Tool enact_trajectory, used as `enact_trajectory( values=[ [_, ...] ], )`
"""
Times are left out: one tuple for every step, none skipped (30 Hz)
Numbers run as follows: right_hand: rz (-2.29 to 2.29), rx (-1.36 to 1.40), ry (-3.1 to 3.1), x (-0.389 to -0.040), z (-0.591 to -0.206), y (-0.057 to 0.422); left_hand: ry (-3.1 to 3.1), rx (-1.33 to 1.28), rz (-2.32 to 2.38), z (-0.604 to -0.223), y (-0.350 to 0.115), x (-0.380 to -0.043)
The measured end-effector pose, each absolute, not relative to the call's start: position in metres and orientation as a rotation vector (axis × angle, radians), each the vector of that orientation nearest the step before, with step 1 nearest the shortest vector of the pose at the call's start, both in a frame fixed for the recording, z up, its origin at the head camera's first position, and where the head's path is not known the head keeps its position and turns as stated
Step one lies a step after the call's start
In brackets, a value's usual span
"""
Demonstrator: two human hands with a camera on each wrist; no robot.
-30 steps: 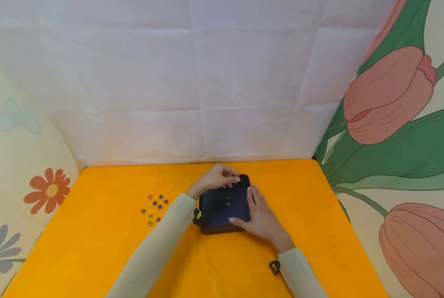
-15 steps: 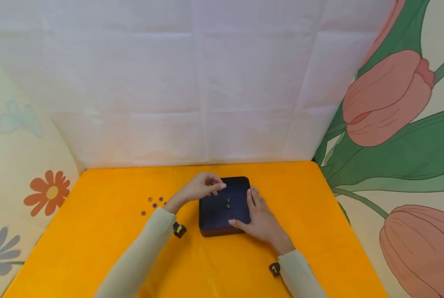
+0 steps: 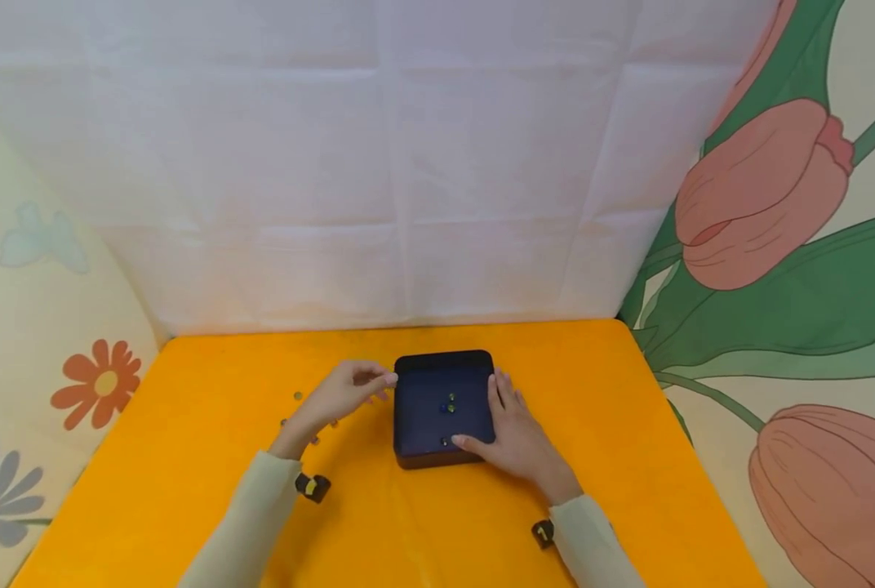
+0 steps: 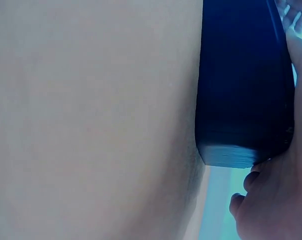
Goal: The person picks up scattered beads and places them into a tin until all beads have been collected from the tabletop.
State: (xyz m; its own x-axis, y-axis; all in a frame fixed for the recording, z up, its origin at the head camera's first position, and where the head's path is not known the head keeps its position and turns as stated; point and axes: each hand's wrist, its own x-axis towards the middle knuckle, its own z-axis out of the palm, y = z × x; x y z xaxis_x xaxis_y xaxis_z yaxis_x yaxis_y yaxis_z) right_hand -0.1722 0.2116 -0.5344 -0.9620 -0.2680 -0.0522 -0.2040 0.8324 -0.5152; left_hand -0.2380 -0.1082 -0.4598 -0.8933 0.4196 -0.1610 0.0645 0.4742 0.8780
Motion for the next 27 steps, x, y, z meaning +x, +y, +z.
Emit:
enact_trajectory(
  values=[
    [-0.794, -0.373, 2.889, -0.172, -0.534, 0.212, 2.379, 0.399, 1.392, -0.462, -0.112, -0.235],
    [-0.795, -0.375, 2.887, -0.171, -0.534, 0.212, 2.388, 0.387, 1.389, -0.464, -0.115, -0.233],
    [-0.794, -0.377, 2.886, -0.171, -0.534, 0.212, 2.399, 0.37, 1.386, -0.467, -0.119, -0.23],
    [-0.795, -0.378, 2.885, -0.171, -0.534, 0.212, 2.407, 0.355, 1.387, -0.469, -0.122, -0.227],
    [-0.795, -0.38, 2.885, -0.171, -0.534, 0.212, 2.414, 0.339, 1.388, -0.472, -0.126, -0.224],
    [-0.794, -0.381, 2.885, -0.171, -0.533, 0.212, 2.427, 0.319, 1.386, -0.474, -0.13, -0.222],
    [-0.792, -0.381, 2.886, -0.171, -0.533, 0.212, 2.437, 0.297, 1.39, -0.476, -0.133, -0.219],
    [-0.791, -0.382, 2.886, -0.171, -0.533, 0.212, 2.446, 0.275, 1.397, -0.478, -0.136, -0.217],
    [-0.792, -0.383, 2.888, -0.171, -0.533, 0.212, 2.455, 0.256, 1.403, -0.48, -0.14, -0.215],
    [-0.792, -0.382, 2.889, -0.171, -0.533, 0.212, 2.467, 0.24, 1.406, -0.481, -0.143, -0.213],
    [-0.792, -0.382, 2.89, -0.172, -0.533, 0.212, 2.48, 0.229, 1.407, -0.483, -0.147, -0.21],
    [-0.791, -0.38, 2.889, -0.172, -0.533, 0.213, 2.492, 0.221, 1.406, -0.485, -0.15, -0.208],
    [-0.789, -0.38, 2.89, -0.172, -0.534, 0.213, 2.506, 0.21, 1.405, -0.487, -0.154, -0.206],
    [-0.788, -0.38, 2.89, -0.172, -0.534, 0.213, 2.523, 0.197, 1.396, -0.488, -0.157, -0.203],
    [-0.788, -0.38, 2.891, -0.172, -0.534, 0.213, 2.541, 0.189, 1.386, -0.49, -0.16, -0.201],
    [-0.788, -0.379, 2.892, -0.172, -0.535, 0.213, 2.561, 0.187, 1.376, -0.492, -0.164, -0.198],
    [-0.788, -0.379, 2.892, -0.172, -0.535, 0.213, 2.578, 0.178, 1.371, -0.494, -0.167, -0.196],
    [-0.79, -0.378, 2.892, -0.172, -0.536, 0.214, 2.597, 0.164, 1.366, -0.495, -0.17, -0.193],
    [-0.792, -0.379, 2.892, -0.172, -0.536, 0.214, 2.61, 0.142, 1.367, -0.497, -0.173, -0.19],
    [-0.795, -0.381, 2.892, -0.172, -0.536, 0.214, 2.62, 0.126, 1.368, -0.498, -0.176, -0.187],
    [-0.798, -0.383, 2.891, -0.172, -0.536, 0.213, 2.629, 0.11, 1.367, -0.5, -0.179, -0.184],
    [-0.801, -0.385, 2.89, -0.172, -0.536, 0.213, 2.635, 0.088, 1.368, -0.502, -0.182, -0.181],
    [-0.804, -0.386, 2.888, -0.172, -0.536, 0.213, 2.637, 0.058, 1.373, -0.503, -0.185, -0.178],
    [-0.807, -0.388, 2.888, -0.172, -0.536, 0.213, 2.64, 0.026, 1.374, -0.505, -0.188, -0.176],
    [-0.809, -0.39, 2.889, -0.172, -0.535, 0.213, 2.642, -0.004, 1.377, -0.507, -0.19, -0.173],
    [-0.81, -0.391, 2.889, -0.172, -0.535, 0.213, 2.647, -0.028, 1.374, -0.509, -0.193, -0.17],
    [-0.812, -0.391, 2.888, -0.172, -0.535, 0.213, 2.653, -0.056, 1.375, -0.51, -0.195, -0.168]
  ],
)
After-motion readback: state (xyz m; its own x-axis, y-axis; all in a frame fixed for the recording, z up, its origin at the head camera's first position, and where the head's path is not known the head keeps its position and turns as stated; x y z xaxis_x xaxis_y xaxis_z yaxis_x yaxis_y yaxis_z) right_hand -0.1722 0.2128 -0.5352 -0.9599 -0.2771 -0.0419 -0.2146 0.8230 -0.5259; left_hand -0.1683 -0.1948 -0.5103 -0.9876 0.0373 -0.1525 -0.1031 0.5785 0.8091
